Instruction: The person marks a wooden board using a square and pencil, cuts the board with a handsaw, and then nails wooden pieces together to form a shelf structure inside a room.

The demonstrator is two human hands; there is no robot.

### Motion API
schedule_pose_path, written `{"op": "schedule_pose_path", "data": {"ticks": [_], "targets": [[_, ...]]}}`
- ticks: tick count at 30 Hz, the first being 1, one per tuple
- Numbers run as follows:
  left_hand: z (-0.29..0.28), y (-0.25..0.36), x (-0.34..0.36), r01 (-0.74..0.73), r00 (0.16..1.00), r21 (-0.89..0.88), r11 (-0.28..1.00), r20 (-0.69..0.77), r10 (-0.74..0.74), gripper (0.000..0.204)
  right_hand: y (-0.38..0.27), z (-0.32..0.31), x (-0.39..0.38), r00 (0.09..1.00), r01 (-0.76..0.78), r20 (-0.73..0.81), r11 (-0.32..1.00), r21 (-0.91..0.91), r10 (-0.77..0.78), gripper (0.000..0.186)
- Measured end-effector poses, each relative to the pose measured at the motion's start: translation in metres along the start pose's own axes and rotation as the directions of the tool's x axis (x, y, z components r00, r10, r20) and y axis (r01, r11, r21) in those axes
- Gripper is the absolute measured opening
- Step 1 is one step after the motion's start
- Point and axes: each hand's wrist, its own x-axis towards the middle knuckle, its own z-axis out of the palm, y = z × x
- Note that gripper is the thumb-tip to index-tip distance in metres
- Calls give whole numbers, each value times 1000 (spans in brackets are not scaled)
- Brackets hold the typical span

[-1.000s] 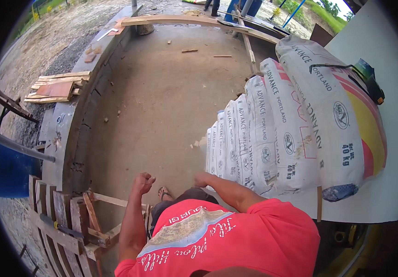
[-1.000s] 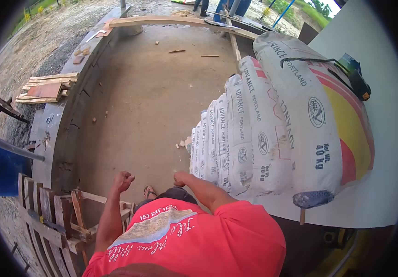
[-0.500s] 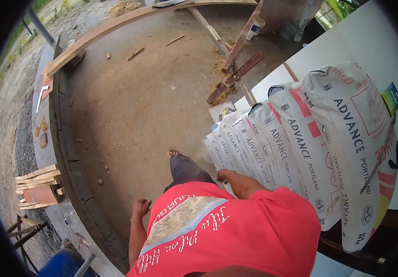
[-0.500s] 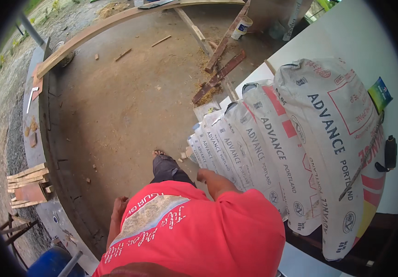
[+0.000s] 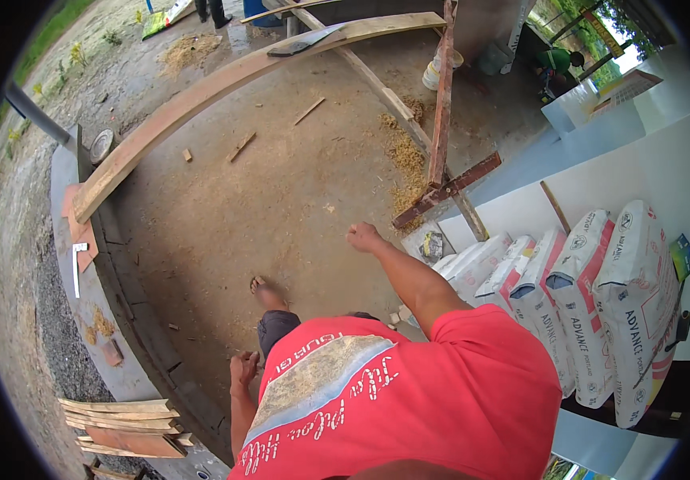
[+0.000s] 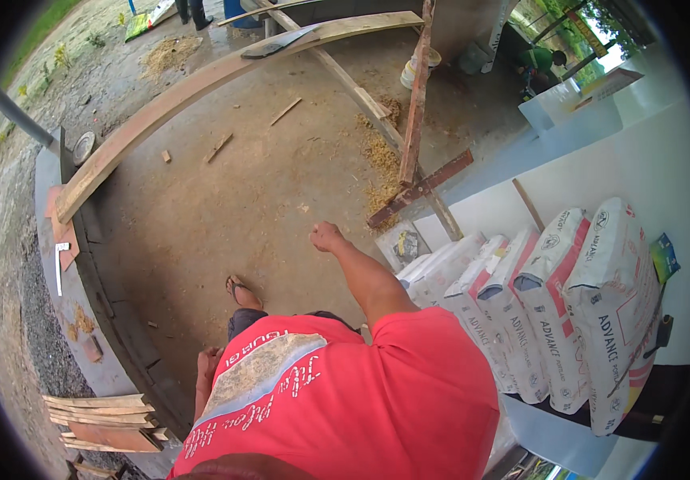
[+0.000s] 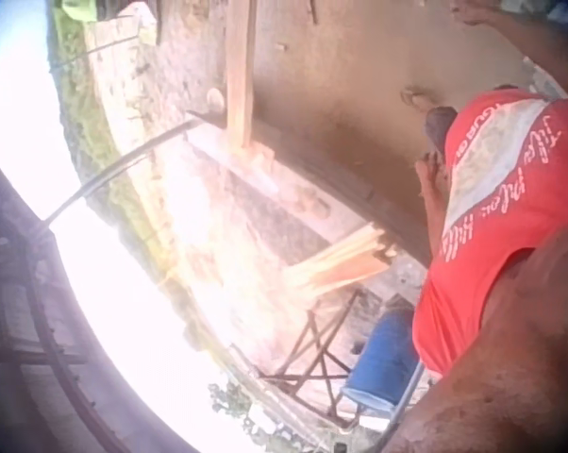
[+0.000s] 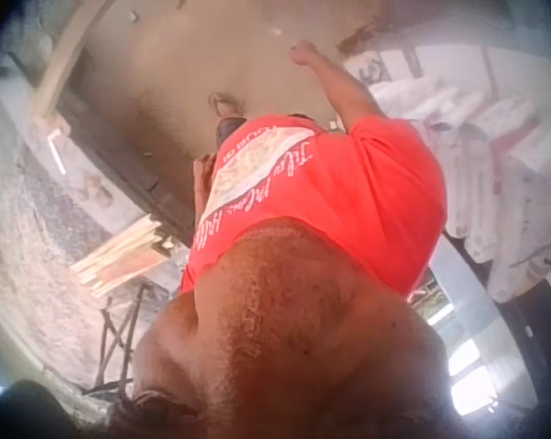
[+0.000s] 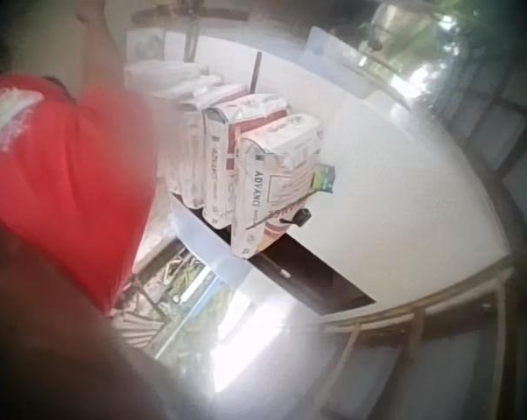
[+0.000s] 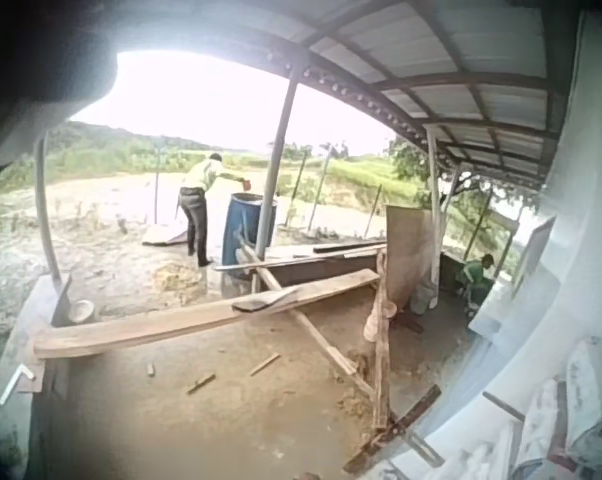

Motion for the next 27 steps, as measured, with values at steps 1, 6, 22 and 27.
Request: {"op": "schedule_pose_path", "data": {"ticks": [1, 6, 22, 27], "targets": [[-26, 8, 24, 10, 1000, -11, 1000, -14, -10, 37, 7, 14, 18, 999, -37, 35, 994, -107, 41, 33], [-163, -6, 169, -19, 999, 132, 991, 52, 12, 34, 24, 74, 17, 855, 390, 517, 716, -579, -48, 28], [-313, 99, 367, 158, 987, 132, 979, -12, -157, 38, -180, 1, 363, 837, -439, 480, 846, 303, 263, 9], [-301, 119, 338, 265, 943, -149, 953, -165, -288, 42, -282, -76, 554, 880, -130, 466, 990, 51, 92, 11]]}}
